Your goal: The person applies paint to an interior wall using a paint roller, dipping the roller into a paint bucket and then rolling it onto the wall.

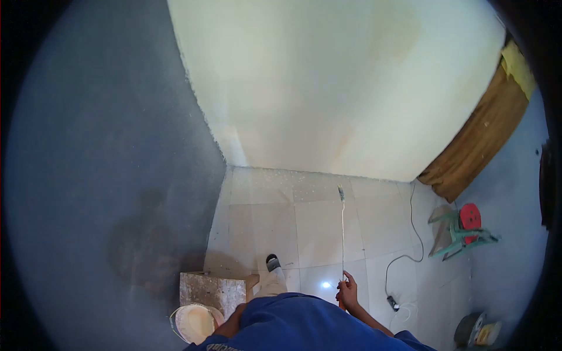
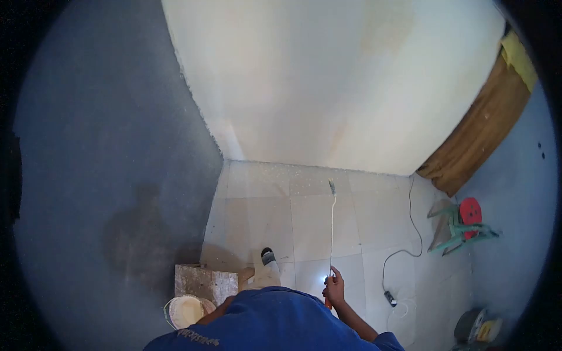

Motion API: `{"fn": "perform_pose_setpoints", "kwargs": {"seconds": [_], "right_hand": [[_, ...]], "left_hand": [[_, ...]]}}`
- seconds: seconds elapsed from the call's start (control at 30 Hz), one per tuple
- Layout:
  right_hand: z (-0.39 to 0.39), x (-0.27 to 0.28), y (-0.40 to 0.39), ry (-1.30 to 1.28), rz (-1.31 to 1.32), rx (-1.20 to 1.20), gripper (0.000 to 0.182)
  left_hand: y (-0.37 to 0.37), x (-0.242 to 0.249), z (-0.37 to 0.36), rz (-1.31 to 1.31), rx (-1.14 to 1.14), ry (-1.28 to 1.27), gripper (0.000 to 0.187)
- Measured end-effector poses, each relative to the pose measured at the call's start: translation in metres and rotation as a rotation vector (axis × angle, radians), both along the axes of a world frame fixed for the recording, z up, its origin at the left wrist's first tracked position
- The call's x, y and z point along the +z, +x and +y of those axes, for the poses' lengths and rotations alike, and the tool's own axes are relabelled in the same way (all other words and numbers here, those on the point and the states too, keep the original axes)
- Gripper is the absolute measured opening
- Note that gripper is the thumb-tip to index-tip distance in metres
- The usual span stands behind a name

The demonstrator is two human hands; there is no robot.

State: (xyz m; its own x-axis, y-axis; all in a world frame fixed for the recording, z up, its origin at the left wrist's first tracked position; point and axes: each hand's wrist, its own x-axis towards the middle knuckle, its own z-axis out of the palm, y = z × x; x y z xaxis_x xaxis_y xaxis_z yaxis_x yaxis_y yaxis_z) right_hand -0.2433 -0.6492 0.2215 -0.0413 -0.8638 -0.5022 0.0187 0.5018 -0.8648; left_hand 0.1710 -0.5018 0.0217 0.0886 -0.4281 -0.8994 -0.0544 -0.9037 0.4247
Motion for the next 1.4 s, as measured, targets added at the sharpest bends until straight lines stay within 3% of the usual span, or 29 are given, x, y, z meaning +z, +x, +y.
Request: {"fn": "perform_pose_setpoints", "kwargs": {"seconds": [0.1, 0.23, 0.3, 0.4, 0.47, 0.53, 0.73, 0.83, 0.9, 0.93, 1.1, 1.17, 1.23, 1.33, 1.4], "right_hand": [[-0.054, 0.004, 0.022, 0.005, 0.018, 0.013, 0.044], [-0.141, 0.015, 0.06, -0.067, 0.069, 0.116, 0.039], [-0.175, 0.018, 0.078, -0.167, 0.004, 0.145, 0.039], [-0.21, 0.05, 0.112, -0.237, -0.05, 0.164, 0.038], [-0.231, 0.062, 0.132, -0.296, -0.073, 0.174, 0.038], [-0.247, 0.068, 0.15, -0.345, -0.063, 0.19, 0.04], [-0.303, 0.074, 0.18, -0.423, -0.032, 0.274, 0.037], [-0.338, 0.08, 0.185, -0.435, -0.018, 0.34, 0.037], [-0.365, 0.075, 0.184, -0.375, 0.013, 0.365, 0.035], [-0.38, 0.058, 0.183, -0.476, 0.114, 0.377, 0.034], [-0.442, 0.053, 0.189, -0.711, 0.365, 0.475, 0.028], [-0.465, 0.052, 0.191, -0.682, 0.341, 0.518, 0.027], [-0.485, 0.041, 0.195, -0.339, 0.176, 0.593, 0.028], [-0.508, 0.016, 0.208, -0.468, 0.179, 0.631, 0.032], [-0.517, 0.006, 0.219, -0.563, 0.243, 0.635, 0.03]], "left_hand": [[0.03, -0.001, -0.052, -0.005, -0.16, -0.198, 0.033], [0.073, -0.009, -0.145, -0.187, 0.143, -0.057, 0.036], [0.095, -0.004, -0.184, -0.061, 0.226, -0.098, 0.041], [0.084, 0.065, -0.24, -0.104, 0.1, -0.035, 0.046], [0.077, 0.078, -0.271, 0.038, -0.001, -0.043, 0.054], [0.055, 0.119, -0.303, 0.1, -0.049, -0.075, 0.055], [0.001, 0.178, -0.393, 0.304, -0.139, -0.196, 0.055], [-0.004, 0.169, -0.438, 0.29, -0.22, -0.215, 0.055], [-0.001, 0.169, -0.455, 0.23, -0.153, -0.222, 0.052], [0.005, 0.162, -0.462, 0.152, -0.071, -0.267, 0.049], [0.063, 0.096, -0.429, -0.094, 0.128, -0.183, 0.046], [0.077, 0.104, -0.398, -0.172, 0.209, 0.109, 0.048], [0.087, 0.085, -0.354, -0.171, 0.35, 0.223, 0.047], [0.084, 0.072, -0.299, -0.093, 0.412, 0.376, 0.047], [0.077, 0.031, -0.257, 0.089, 0.556, 0.239, 0.045]]}}
